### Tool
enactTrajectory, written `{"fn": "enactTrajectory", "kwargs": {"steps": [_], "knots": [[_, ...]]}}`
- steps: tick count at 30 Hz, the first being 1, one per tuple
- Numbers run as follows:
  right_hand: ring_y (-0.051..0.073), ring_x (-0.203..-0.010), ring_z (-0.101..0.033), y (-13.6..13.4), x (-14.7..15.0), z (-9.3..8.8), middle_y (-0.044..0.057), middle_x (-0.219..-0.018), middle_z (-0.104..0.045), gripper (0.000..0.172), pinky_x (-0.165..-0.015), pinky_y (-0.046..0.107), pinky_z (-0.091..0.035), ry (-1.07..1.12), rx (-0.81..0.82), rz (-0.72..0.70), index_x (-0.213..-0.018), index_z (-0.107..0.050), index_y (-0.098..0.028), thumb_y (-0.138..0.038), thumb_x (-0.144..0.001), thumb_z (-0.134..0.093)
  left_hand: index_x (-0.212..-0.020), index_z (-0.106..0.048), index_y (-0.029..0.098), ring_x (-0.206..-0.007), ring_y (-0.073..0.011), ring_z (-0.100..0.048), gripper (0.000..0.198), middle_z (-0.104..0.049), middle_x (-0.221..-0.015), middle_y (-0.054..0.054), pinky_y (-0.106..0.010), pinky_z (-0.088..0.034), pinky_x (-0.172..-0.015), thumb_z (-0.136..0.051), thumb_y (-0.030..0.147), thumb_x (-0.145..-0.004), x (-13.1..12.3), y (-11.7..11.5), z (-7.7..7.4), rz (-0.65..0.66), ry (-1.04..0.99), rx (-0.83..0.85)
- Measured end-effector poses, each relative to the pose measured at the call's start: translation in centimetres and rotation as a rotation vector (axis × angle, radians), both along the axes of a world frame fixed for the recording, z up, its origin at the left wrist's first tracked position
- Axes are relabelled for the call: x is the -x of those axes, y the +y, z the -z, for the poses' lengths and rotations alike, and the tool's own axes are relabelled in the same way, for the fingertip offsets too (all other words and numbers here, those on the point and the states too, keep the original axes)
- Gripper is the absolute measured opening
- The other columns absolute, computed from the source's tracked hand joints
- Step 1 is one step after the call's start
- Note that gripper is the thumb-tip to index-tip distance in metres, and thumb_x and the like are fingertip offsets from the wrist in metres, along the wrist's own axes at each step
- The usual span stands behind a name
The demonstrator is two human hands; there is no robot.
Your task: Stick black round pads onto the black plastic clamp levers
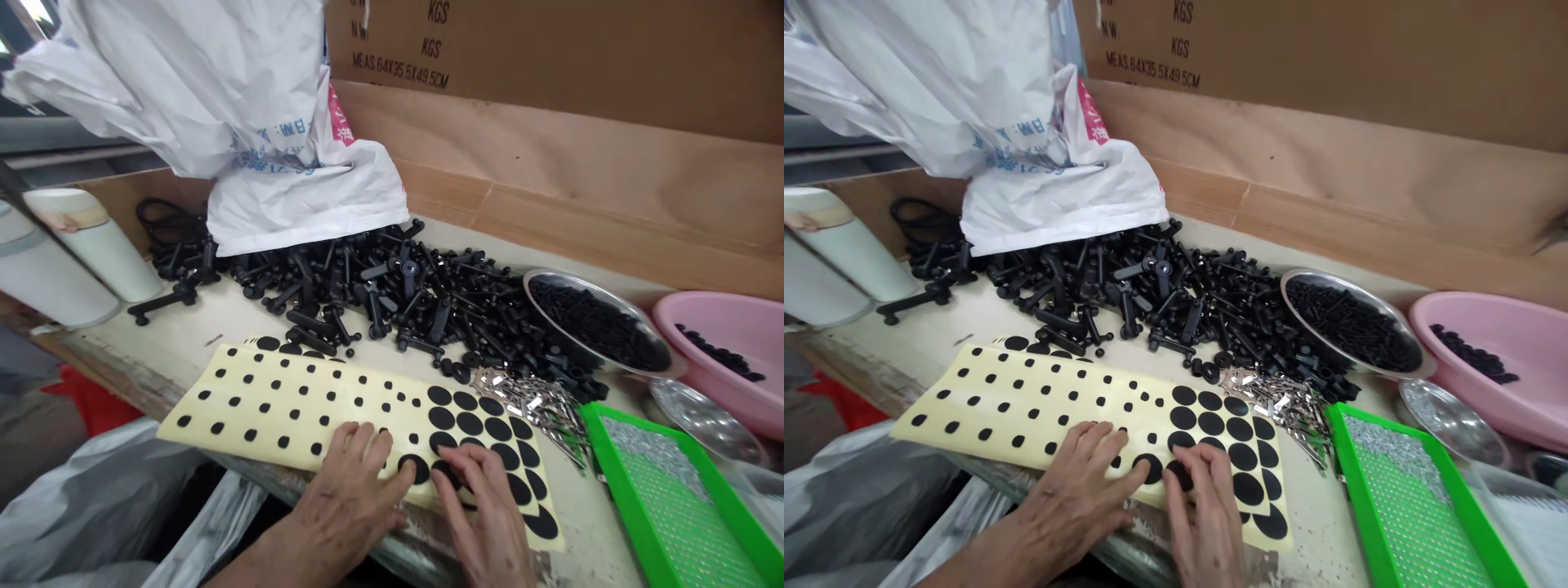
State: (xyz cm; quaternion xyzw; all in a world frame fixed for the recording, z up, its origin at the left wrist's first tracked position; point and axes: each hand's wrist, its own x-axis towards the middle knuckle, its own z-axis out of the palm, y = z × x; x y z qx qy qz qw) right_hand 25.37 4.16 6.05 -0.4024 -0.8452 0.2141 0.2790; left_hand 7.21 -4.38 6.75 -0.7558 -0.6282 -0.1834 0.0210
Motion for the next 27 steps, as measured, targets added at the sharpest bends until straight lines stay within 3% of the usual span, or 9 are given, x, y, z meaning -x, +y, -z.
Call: {"fn": "enactTrajectory", "kwargs": {"steps": [2, 7, 10, 15, 23, 27], "knots": [[0.018, -0.085, -0.063, -0.1, 0.1, 0.1, 0.005, -0.097, -0.056, 0.01, -0.069, 0.026, -0.054, -0.025, -0.002, -0.029, -0.092, -0.062, -0.024, -0.029, -0.09, -0.053, -0.124, -0.052, 0.025, -0.114, -0.0342, -0.046, 0.044, -0.052, -0.12, -0.012, -0.057, -0.033, -0.098, -0.06, 0.042, -0.085, 0.0, -0.1, 0.0, 0.012, 0.034, -0.014], [0.018, -0.079, -0.062, -0.3, 0.7, 0.2, 0.003, -0.087, -0.058, 0.013, -0.068, 0.029, -0.053, -0.061, 0.009, -0.086, -0.078, -0.059, -0.024, -0.025, -0.089, -0.052, -0.124, -0.052, 0.024, -0.118, -0.0352, -0.045, 0.04, -0.052, -0.123, -0.013, -0.057, -0.033, -0.1, -0.058, 0.038, -0.087, -0.1, -0.4, -0.2, 0.022, 0.084, 0.011], [0.019, -0.082, -0.062, -0.2, 0.6, 0.4, 0.004, -0.089, -0.058, 0.01, -0.068, 0.03, -0.053, -0.051, 0.0, -0.091, -0.08, -0.058, -0.024, -0.025, -0.088, -0.052, -0.126, -0.051, 0.025, -0.119, -0.035, -0.045, 0.041, -0.053, -0.124, -0.012, -0.057, -0.033, -0.1, -0.057, 0.04, -0.088, -0.2, -0.4, -0.5, 0.023, 0.085, 0.032], [0.02, -0.089, -0.062, -0.3, 0.3, 0.9, 0.007, -0.1, -0.056, 0.012, -0.071, 0.029, -0.053, 0.019, -0.051, 0.019, -0.098, -0.06, -0.023, -0.028, -0.088, -0.055, -0.128, -0.05, 0.025, -0.119, -0.0347, -0.046, 0.043, -0.054, -0.124, -0.012, -0.058, -0.032, -0.101, -0.058, 0.04, -0.088, -0.2, -0.3, -0.5, 0.026, 0.078, 0.044], [0.019, -0.081, -0.06, -0.6, 0.6, -0.4, 0.003, -0.089, -0.058, 0.012, -0.07, 0.03, -0.051, -0.005, 0.127, -0.148, -0.074, -0.058, -0.024, -0.022, -0.085, -0.053, -0.124, -0.05, 0.022, -0.127, -0.038, -0.043, 0.036, -0.052, -0.132, -0.013, -0.057, -0.032, -0.104, -0.055, 0.031, -0.09, -0.1, -1.0, -0.6, 0.034, 0.062, 0.067], [0.02, -0.086, -0.061, 0.3, 0.1, -2.1, 0.004, -0.093, -0.06, 0.013, -0.07, 0.028, -0.051, 0.036, 0.328, -0.191, -0.071, -0.059, -0.024, -0.024, -0.083, -0.055, -0.126, -0.046, 0.015, -0.131, -0.0332, -0.04, 0.042, -0.055, -0.133, -0.013, -0.055, -0.028, -0.11, -0.057, 0.023, -0.087, 0.5, -1.3, -1.1, 0.015, -0.158, 0.092]]}}
